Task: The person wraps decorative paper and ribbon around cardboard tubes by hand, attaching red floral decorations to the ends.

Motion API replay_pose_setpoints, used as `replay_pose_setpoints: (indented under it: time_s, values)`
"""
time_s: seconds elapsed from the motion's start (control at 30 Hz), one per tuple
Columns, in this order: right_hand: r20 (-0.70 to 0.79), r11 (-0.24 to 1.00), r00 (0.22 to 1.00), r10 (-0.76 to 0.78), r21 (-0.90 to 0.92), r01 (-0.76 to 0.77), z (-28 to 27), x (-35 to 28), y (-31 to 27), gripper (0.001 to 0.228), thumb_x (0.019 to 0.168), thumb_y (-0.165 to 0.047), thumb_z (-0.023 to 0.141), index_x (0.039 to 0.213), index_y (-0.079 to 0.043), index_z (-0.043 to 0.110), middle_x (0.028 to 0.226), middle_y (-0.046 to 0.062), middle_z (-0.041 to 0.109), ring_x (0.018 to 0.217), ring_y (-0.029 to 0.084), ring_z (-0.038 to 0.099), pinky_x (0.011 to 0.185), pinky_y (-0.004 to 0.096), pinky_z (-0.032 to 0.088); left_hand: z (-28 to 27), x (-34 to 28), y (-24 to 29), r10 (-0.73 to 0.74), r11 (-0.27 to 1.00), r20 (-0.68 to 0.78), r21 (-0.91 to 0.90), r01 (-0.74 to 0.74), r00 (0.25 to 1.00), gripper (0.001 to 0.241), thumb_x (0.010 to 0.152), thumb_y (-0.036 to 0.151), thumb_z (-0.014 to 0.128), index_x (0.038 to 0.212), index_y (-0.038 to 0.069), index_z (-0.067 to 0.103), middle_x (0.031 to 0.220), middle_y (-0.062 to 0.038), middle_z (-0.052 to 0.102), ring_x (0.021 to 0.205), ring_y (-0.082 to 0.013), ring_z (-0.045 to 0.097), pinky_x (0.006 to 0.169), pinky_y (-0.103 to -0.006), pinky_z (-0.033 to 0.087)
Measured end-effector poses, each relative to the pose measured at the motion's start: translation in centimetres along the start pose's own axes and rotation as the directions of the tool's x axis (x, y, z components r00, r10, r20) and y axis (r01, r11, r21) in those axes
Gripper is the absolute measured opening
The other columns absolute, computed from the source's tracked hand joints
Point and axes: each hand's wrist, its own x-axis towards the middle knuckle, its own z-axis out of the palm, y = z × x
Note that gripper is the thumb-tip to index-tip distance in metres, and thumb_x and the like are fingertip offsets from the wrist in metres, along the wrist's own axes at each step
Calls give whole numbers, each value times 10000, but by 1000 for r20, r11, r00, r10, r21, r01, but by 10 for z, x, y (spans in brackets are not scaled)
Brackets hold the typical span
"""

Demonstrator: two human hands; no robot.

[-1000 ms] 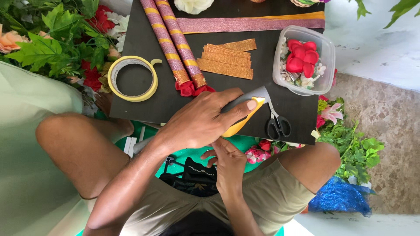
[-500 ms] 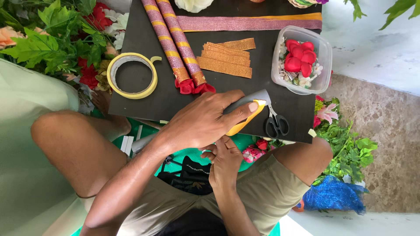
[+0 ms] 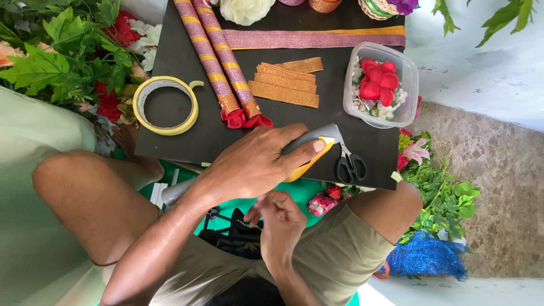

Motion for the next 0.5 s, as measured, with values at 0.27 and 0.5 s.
replay_pose_setpoints:
  time_s: [0.27,0.5]
  values:
    - [613,954,782,-113,-153,258,-64,45,-105,65,952,-23,729,956,-23,664,777,74,694,577,100,617,489,207,495,1,-3,-4,66,996,18,56,-67,998,478,1033,608,374,1047,167,558,952,-150,685,977,-426,641,780,-487,440]
    - [781,671,625,-1,-463,579,-41,118,-223,71,937,11,708,1001,25,681,1088,129,707,851,143,657,778,232,578,-1,-3,0,64,988,73,136,-73,995,484,1043,603,378,1104,167,580,897,-203,697,929,-458,642,731,-510,431]
